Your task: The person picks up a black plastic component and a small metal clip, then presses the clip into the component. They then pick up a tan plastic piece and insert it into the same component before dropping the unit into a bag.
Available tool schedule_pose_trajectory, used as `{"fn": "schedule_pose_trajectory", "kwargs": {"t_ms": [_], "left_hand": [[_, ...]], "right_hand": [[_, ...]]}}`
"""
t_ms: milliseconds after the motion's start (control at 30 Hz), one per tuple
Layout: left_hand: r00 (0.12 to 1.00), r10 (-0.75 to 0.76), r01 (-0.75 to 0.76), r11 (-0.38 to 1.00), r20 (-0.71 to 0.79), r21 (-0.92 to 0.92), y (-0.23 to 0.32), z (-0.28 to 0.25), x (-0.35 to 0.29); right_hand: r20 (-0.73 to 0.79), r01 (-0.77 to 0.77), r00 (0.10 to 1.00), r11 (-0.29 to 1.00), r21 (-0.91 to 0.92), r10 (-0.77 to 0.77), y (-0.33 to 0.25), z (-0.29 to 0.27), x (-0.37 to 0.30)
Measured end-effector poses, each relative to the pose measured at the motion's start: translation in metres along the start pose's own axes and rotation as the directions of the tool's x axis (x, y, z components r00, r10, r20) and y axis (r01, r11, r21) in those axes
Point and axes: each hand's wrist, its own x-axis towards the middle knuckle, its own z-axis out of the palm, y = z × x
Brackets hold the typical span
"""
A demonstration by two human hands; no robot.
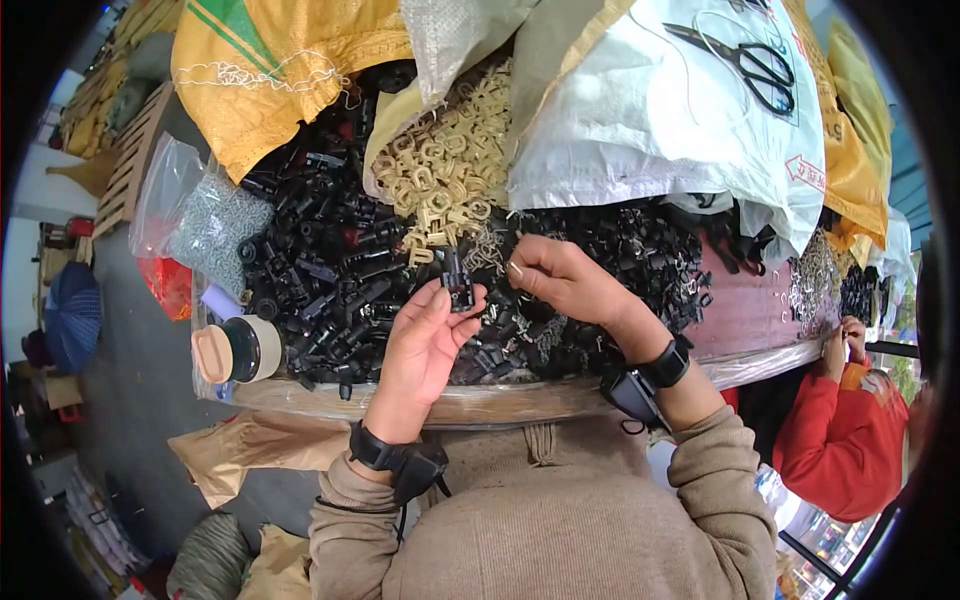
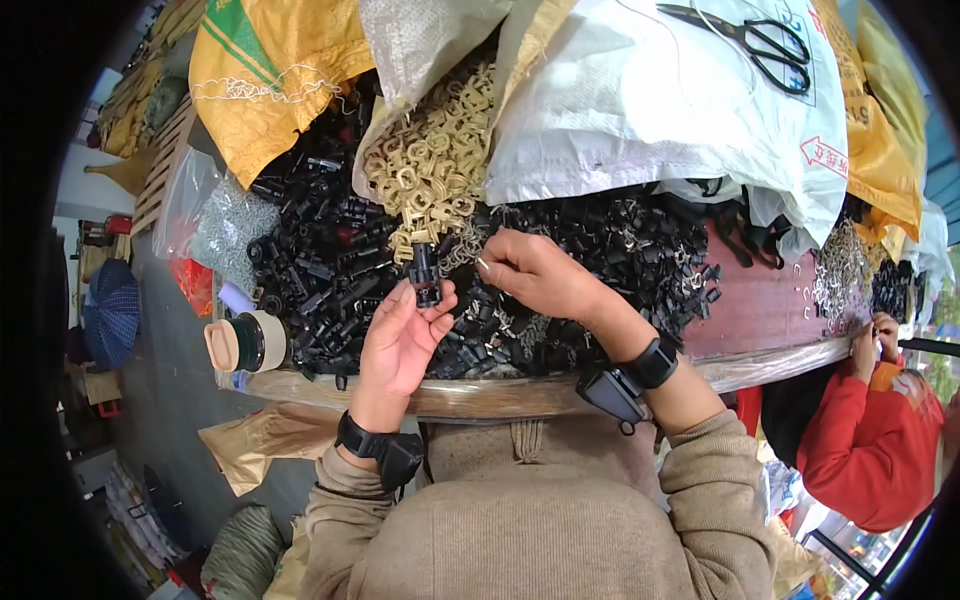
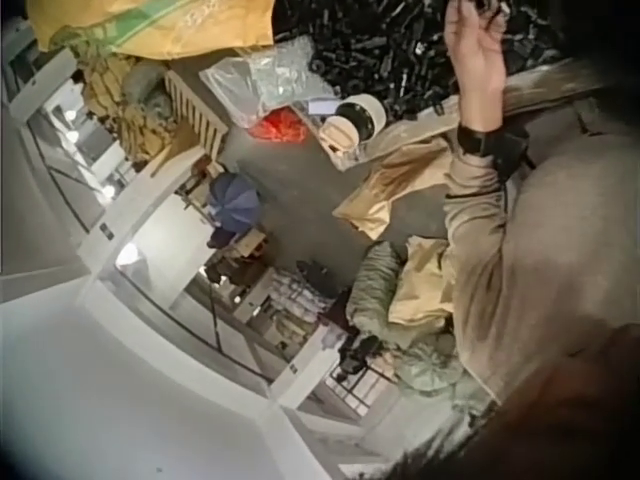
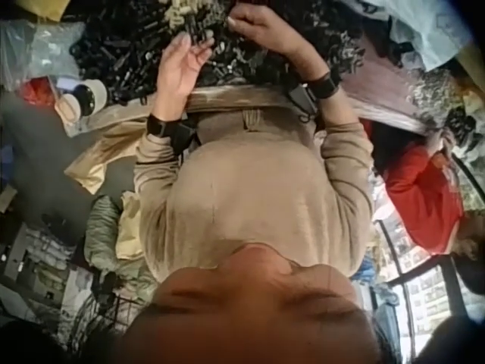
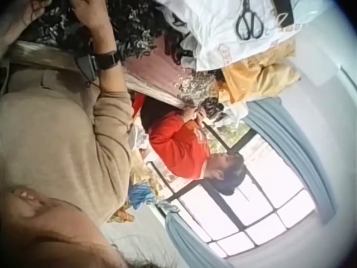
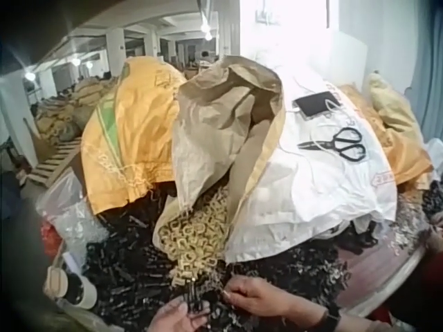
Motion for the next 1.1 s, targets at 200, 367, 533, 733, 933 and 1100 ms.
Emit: {"fn": "schedule_pose_trajectory", "kwargs": {"t_ms": [200, 367, 533, 733, 933, 1100], "left_hand": [[0.992, 0.070, -0.083, 0.989, 0.108, 0.125, 0.006, 0.015, 0.001], [0.991, 0.055, -0.075, 0.983, 0.122, 0.168, -0.003, 0.005, 0.006], [0.992, 0.027, -0.046, 0.987, 0.124, 0.152, -0.006, 0.001, 0.006], [0.994, 0.033, -0.046, 0.992, 0.107, 0.118, -0.009, 0.000, 0.005], [0.988, 0.062, -0.091, 0.974, 0.143, 0.207, -0.012, 0.006, 0.003], [0.991, 0.062, -0.088, 0.966, 0.115, 0.242, -0.008, 0.007, -0.002]], "right_hand": [[0.224, -0.298, 0.943, 0.924, 0.241, 0.246, -0.008, 0.005, 0.000], [0.320, -0.444, 0.885, 0.817, 0.367, 0.337, -0.012, 0.006, -0.003], [0.321, -0.452, 0.889, 0.738, 0.502, 0.327, -0.007, 0.009, -0.007], [0.222, -0.369, 0.929, 0.721, 0.586, 0.296, -0.005, 0.010, -0.013], [0.188, -0.460, 0.888, 0.787, 0.412, 0.420, -0.022, 0.003, -0.021], [0.083, -0.224, 0.974, 0.855, 0.468, 0.210, 0.005, 0.019, -0.020]]}}
